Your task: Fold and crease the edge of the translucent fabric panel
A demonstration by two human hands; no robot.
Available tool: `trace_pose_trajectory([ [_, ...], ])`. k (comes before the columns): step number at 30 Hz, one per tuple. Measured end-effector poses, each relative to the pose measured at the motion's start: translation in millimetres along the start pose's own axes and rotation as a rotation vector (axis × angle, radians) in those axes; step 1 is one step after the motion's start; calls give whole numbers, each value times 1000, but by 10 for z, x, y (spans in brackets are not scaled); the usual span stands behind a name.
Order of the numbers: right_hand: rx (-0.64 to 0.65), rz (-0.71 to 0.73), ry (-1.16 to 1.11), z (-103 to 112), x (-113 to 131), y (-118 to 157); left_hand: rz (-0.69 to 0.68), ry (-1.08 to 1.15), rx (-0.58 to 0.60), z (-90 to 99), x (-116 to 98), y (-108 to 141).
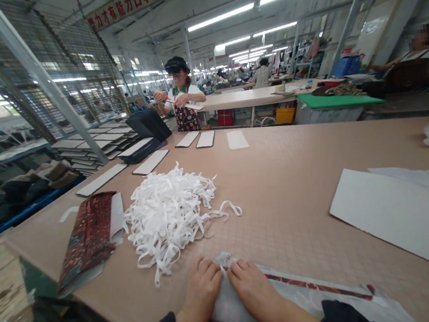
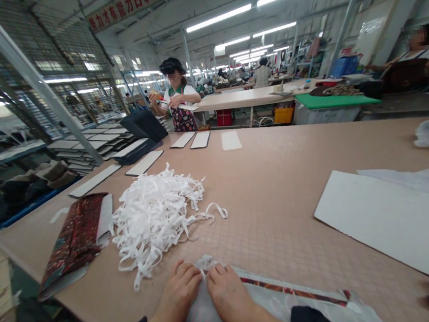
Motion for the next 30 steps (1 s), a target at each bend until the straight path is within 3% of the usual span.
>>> trace_pose_trajectory([
  [6, 140, -136, -8, 98, -175, 501, 19, 36, 30, 84, -22, -44],
  [9, 245, -253, -118, 110, -306, 446, 54, 70, 72, 112, -20, -81],
  [12, 266, -378, -216, 106, -446, 261, 132, 109, 77, 89, 64, -86],
  [15, 249, -454, -325, 84, -537, 165, 232, 173, 22, 41, 215, -51],
  [18, 183, -412, -430, 142, -533, 170, 379, 295, -13, -4, 382, -13],
  [21, 86, -346, -573, 227, -502, 189, 512, 452, 68, -56, 444, -21],
  [25, -53, -338, -837, 153, -515, 84, 627, 609, 245, -148, 404, -86],
  [27, -124, -313, -911, 65, -519, -38, 670, 669, 265, -194, 414, -114],
  [30, -135, -247, -838, -72, -508, -213, 706, 650, 210, -257, 482, -123],
])
Point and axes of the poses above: each hand's wrist, its own y-axis away from the middle knuckle, its own z-axis out of the back of the hand, x = y × z, the point moved 8 cm from there along -y, towards the middle knuckle, and after that the axes turned 15 degrees about z, right-handed, at the moved point
